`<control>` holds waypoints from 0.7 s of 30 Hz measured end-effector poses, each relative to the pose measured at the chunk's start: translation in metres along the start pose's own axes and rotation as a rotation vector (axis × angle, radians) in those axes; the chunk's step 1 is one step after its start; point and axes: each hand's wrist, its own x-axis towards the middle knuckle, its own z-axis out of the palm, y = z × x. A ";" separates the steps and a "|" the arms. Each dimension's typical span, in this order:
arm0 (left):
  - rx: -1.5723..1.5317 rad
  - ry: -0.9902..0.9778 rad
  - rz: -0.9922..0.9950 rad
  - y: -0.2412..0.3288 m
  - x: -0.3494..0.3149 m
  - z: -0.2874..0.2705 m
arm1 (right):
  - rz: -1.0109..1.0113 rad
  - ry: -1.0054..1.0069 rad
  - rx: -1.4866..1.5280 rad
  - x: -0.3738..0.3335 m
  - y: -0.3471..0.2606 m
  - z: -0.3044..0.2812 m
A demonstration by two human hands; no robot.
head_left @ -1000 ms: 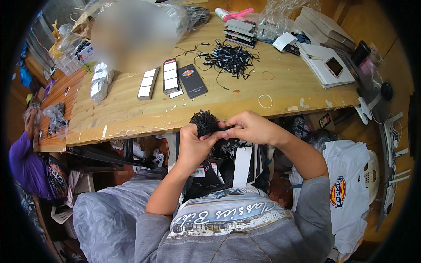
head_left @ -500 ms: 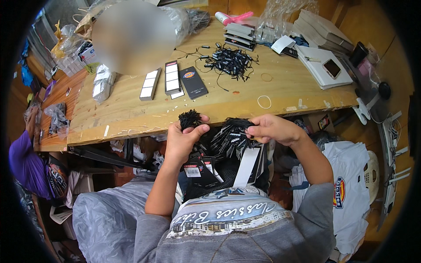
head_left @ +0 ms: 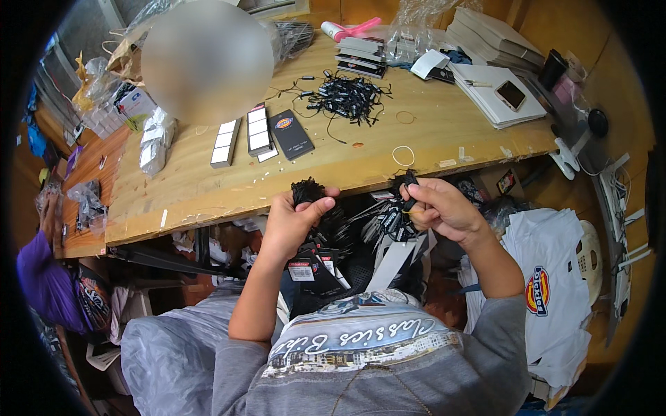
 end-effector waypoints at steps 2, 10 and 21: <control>0.030 0.015 0.019 -0.001 -0.002 0.001 | -0.014 -0.016 0.013 -0.001 -0.002 0.003; 0.209 0.081 0.086 -0.017 -0.001 -0.002 | 0.045 -0.055 0.041 0.006 -0.007 0.018; -0.121 -0.263 -0.114 0.005 0.004 0.003 | 0.190 -0.163 -0.061 0.033 -0.001 0.033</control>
